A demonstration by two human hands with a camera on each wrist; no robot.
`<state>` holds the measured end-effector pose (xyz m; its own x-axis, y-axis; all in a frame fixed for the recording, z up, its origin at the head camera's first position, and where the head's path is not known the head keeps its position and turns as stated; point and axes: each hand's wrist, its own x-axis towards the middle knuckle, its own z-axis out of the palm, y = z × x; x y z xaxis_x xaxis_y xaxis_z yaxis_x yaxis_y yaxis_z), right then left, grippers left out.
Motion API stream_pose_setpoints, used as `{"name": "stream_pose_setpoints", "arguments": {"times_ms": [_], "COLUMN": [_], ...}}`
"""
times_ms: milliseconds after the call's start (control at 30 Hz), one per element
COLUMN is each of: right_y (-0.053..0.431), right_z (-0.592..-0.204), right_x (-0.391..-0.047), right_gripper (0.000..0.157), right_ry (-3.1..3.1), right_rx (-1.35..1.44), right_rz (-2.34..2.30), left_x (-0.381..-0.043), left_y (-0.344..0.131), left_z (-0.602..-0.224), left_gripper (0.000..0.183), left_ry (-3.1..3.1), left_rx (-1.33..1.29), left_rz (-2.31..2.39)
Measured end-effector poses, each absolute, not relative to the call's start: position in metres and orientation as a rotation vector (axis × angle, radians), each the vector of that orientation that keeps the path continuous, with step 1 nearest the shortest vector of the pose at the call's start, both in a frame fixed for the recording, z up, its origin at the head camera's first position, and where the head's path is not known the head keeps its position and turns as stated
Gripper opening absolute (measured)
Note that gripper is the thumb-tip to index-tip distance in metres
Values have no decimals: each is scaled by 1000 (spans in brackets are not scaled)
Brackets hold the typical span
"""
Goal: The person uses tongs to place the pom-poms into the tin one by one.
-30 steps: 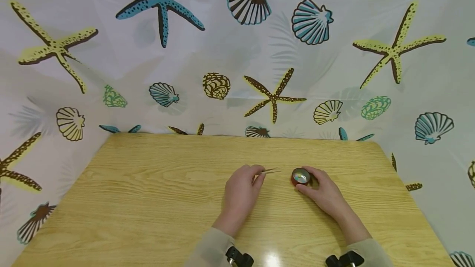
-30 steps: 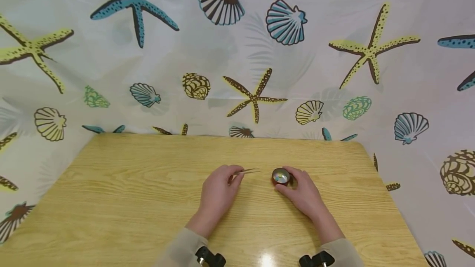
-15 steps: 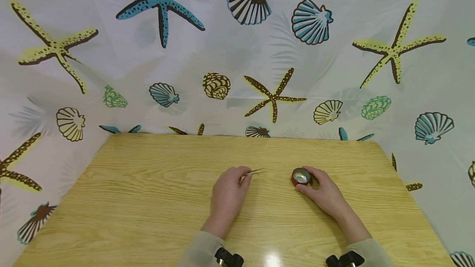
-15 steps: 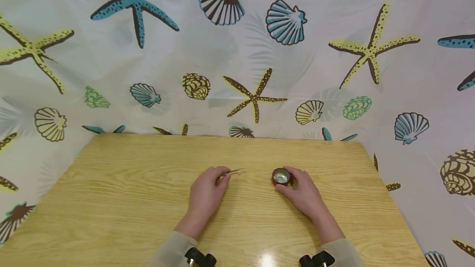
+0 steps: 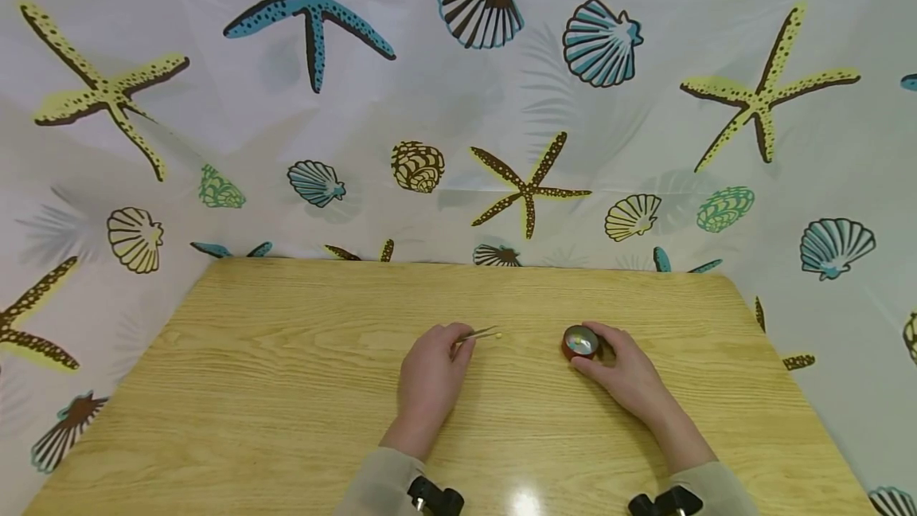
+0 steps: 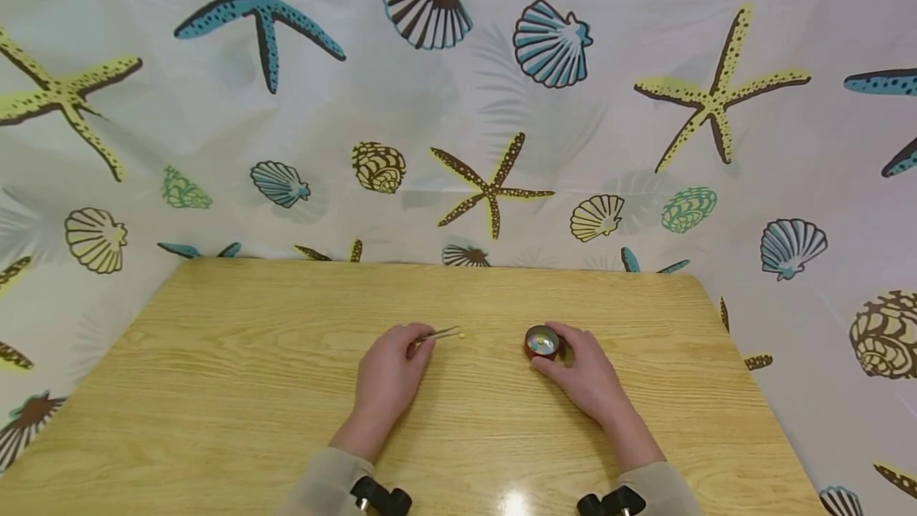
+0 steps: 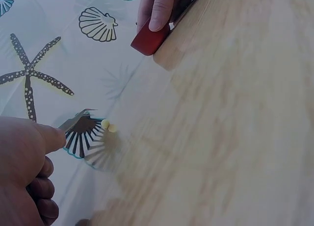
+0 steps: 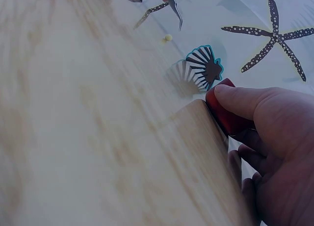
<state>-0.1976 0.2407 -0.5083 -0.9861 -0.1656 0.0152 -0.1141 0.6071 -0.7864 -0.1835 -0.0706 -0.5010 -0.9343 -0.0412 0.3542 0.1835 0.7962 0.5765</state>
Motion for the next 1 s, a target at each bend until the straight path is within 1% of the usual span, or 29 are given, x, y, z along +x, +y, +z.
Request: {"name": "stream_pose_setpoints", "arguments": {"times_ms": [1000], "right_y": [241], "right_z": [-508], "right_x": [-198], "right_gripper": [72], "right_ry": [2765], "right_rx": [-248], "right_rz": [-1360], "left_x": [-190], "left_y": [-67], "left_z": [-511], "left_gripper": [11], "left_ry": [-2686], "left_rx": [-68], "left_rz": [-855]}}
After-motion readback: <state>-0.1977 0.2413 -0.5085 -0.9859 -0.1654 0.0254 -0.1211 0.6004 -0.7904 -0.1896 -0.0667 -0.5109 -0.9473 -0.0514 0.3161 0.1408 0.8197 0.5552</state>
